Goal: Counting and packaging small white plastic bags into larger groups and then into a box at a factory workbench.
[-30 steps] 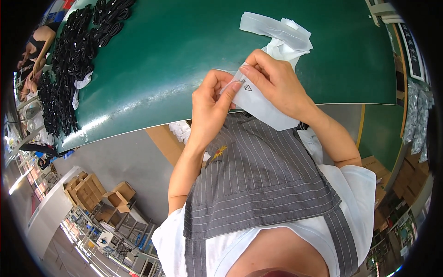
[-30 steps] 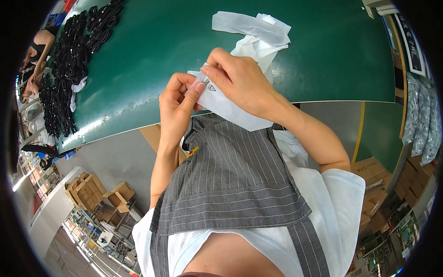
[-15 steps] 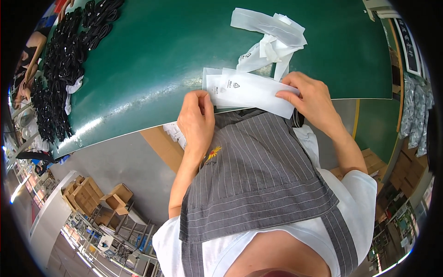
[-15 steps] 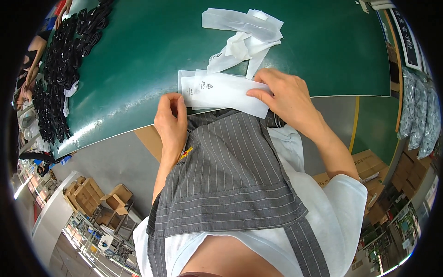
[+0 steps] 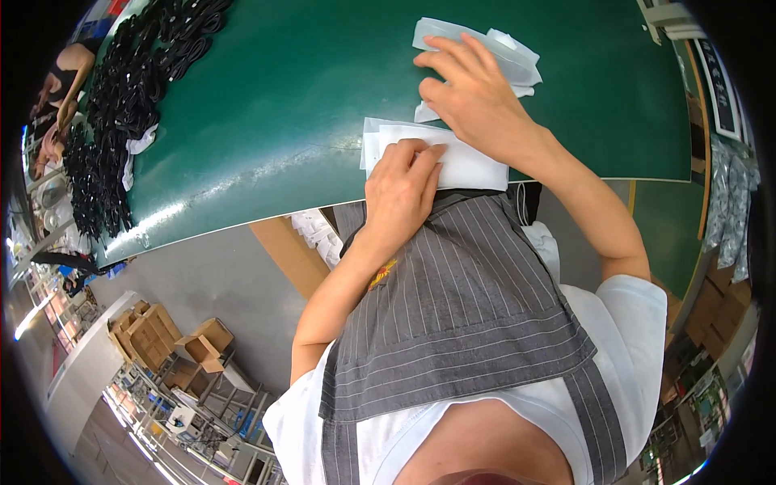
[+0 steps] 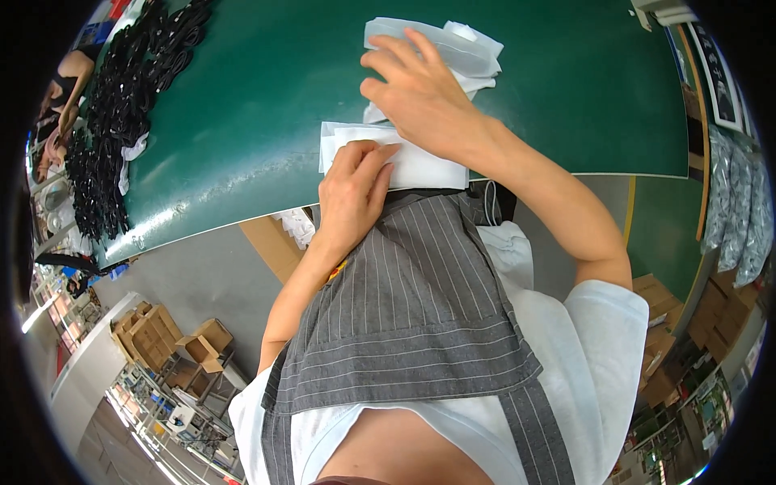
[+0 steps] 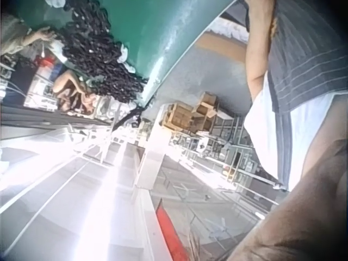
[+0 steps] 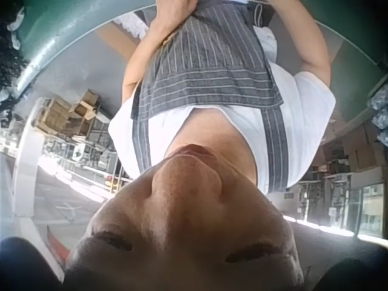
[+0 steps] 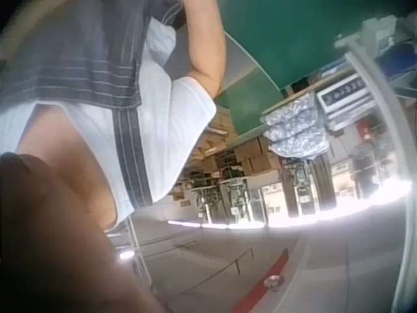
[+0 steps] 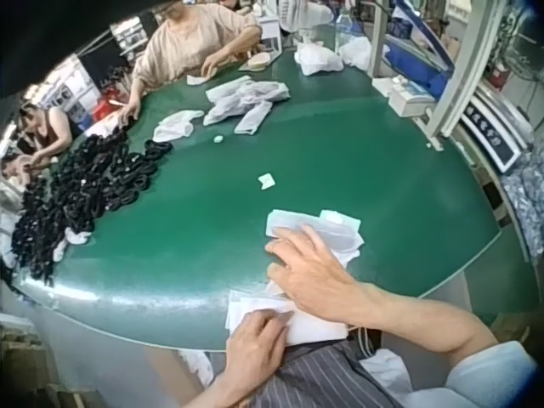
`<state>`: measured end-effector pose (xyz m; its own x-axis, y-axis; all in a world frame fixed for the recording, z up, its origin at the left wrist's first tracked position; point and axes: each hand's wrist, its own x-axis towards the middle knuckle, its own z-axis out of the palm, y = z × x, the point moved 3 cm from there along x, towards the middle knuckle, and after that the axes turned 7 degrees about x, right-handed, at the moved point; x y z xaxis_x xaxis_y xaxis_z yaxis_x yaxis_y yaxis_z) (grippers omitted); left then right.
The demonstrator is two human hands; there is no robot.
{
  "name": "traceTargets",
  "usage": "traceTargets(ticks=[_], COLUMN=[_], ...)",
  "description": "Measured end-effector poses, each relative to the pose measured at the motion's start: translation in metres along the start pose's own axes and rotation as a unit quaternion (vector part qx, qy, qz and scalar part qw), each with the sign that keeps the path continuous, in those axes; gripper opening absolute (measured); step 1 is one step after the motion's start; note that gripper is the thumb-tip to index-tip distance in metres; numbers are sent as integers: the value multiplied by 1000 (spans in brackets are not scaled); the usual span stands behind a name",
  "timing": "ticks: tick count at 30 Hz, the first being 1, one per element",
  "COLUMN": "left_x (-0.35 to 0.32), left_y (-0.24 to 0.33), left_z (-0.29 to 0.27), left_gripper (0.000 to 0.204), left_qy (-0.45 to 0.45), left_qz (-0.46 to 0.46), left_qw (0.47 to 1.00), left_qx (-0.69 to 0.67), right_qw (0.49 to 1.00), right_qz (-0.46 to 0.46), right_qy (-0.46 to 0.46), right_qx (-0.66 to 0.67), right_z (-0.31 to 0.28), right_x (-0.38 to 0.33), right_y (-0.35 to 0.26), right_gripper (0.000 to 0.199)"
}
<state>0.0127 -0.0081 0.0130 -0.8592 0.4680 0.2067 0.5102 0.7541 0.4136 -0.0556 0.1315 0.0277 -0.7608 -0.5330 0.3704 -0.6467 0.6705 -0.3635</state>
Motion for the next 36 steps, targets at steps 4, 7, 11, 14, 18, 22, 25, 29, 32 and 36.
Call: traceTargets(ticks=[4, 7, 11, 14, 18, 22, 25, 29, 32, 36], left_x=[11, 23, 26, 21, 17, 16, 11, 10, 8, -1], left_y=[-8, -9, -7, -17, -14, -12, -11, -15, -18, -28], left_z=[-20, -34, -47, -50, -51, -50, -47, -43, -42, -38], left_gripper=[31, 25, 15, 17, 16, 15, 16, 15, 16, 16], left_qy=[83, 159, 165, 169, 155, 145, 137, 126, 122, 119], left_qz=[-197, -221, -214, -226, -199, -215, -225, -235, -237, -246], left_qw=[929, 859, 850, 816, 837, 815, 802, 791, 801, 772], left_qx=[-303, -433, -453, -505, -485, -518, -537, -551, -537, -574], right_qw=[989, 979, 950, 903, 842, 839, 842, 841, 811, 814], right_qz=[-1, -22, 42, 113, 153, 159, 216, 234, 244, 292], right_qy=[127, 118, 106, 120, 18, -6, 99, 120, 142, -104], right_qx=[77, 165, 290, 397, 516, 521, 485, 473, 511, 491], right_z=[-45, -47, -46, -53, -38, -35, -40, -34, -25, -26], right_x=[11, 12, 9, 12, 17, 18, 16, 11, 5, -6], right_y=[-12, -25, -32, -30, -21, -22, -20, -17, -17, -22], right_gripper=[10, 15, 24, 30, 28, 21, 15, 16, 19, 16])
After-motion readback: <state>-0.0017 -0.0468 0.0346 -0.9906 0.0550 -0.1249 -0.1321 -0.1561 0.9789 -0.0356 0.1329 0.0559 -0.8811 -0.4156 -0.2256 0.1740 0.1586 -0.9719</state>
